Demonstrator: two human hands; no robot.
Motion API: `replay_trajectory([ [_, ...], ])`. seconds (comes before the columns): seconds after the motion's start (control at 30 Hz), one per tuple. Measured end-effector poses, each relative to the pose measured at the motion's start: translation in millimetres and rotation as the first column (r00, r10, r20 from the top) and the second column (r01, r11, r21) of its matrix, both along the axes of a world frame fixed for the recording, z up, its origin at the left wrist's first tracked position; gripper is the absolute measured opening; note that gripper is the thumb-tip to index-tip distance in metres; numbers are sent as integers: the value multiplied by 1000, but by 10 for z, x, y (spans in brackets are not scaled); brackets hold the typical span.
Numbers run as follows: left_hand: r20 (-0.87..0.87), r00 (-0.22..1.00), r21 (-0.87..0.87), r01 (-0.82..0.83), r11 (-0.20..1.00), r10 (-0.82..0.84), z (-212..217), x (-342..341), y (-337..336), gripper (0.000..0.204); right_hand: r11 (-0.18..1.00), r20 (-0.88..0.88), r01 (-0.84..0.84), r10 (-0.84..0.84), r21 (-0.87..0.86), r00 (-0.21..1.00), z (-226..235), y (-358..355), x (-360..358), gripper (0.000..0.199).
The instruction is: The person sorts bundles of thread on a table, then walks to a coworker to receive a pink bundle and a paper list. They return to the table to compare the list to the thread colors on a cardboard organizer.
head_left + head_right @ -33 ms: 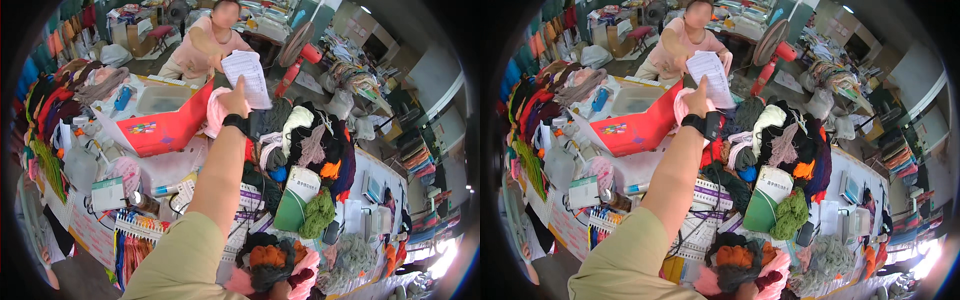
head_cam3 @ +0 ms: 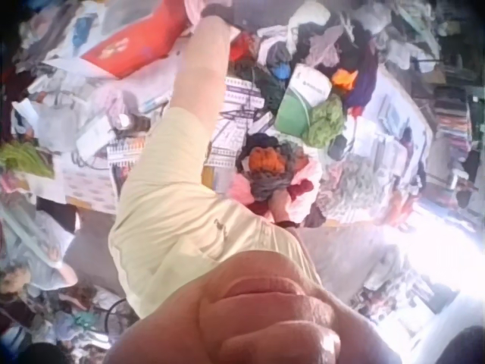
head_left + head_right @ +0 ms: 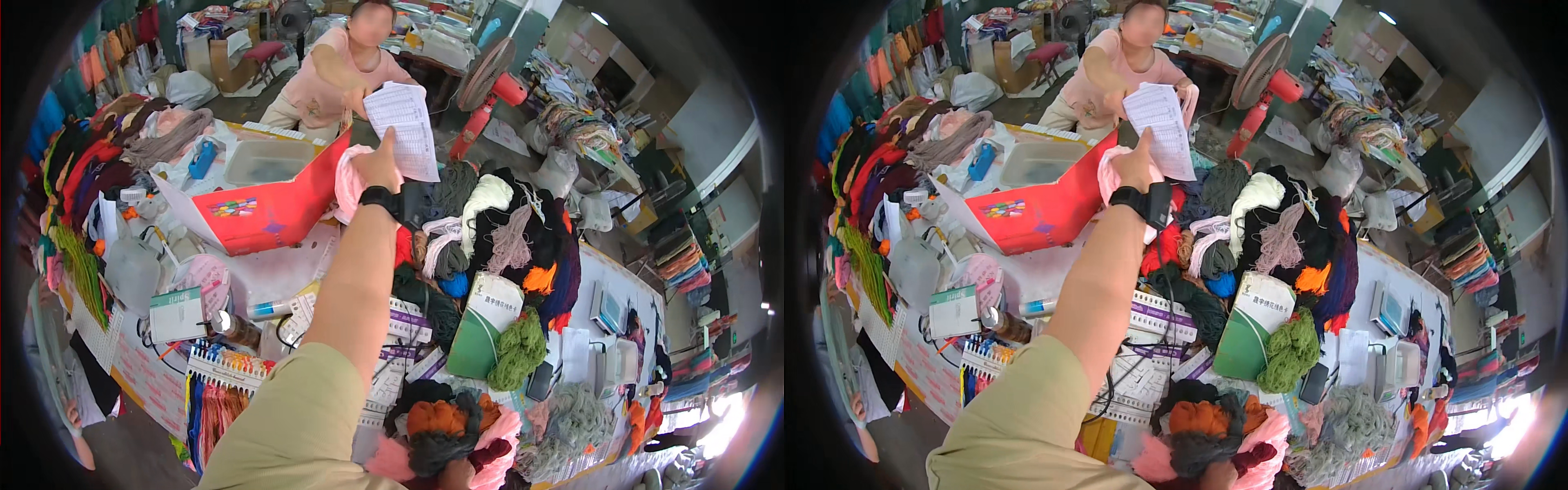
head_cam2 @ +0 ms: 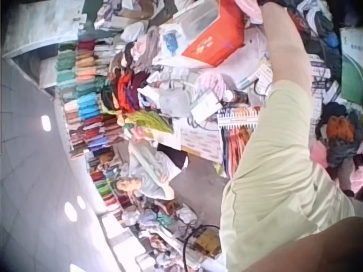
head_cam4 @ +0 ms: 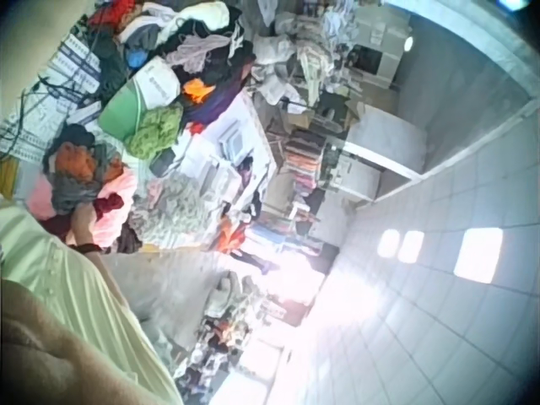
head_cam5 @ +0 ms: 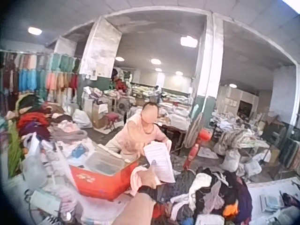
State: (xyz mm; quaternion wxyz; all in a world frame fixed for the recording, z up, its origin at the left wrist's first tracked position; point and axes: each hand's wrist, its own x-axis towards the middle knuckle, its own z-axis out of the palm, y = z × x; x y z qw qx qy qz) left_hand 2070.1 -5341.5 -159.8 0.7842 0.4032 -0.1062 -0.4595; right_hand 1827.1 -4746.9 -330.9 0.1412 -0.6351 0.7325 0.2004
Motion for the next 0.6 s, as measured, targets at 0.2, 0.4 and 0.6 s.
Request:
replay_trajectory([
  [0.2,70,908,-26,416,909,-413,-71,418,-315,41,996,-35,-53,56,76,998,12,82,-204,18],
  [0.4,1,994,-40,111,993,-111,237,286,-468,28,985,-71,-13,26,171,997,-73,101,-312,22],
  [0.6,-173,929,-36,325,945,-326,196,430,-398,43,988,-83,15,-2,157,997,-106,37,-313,22],
])
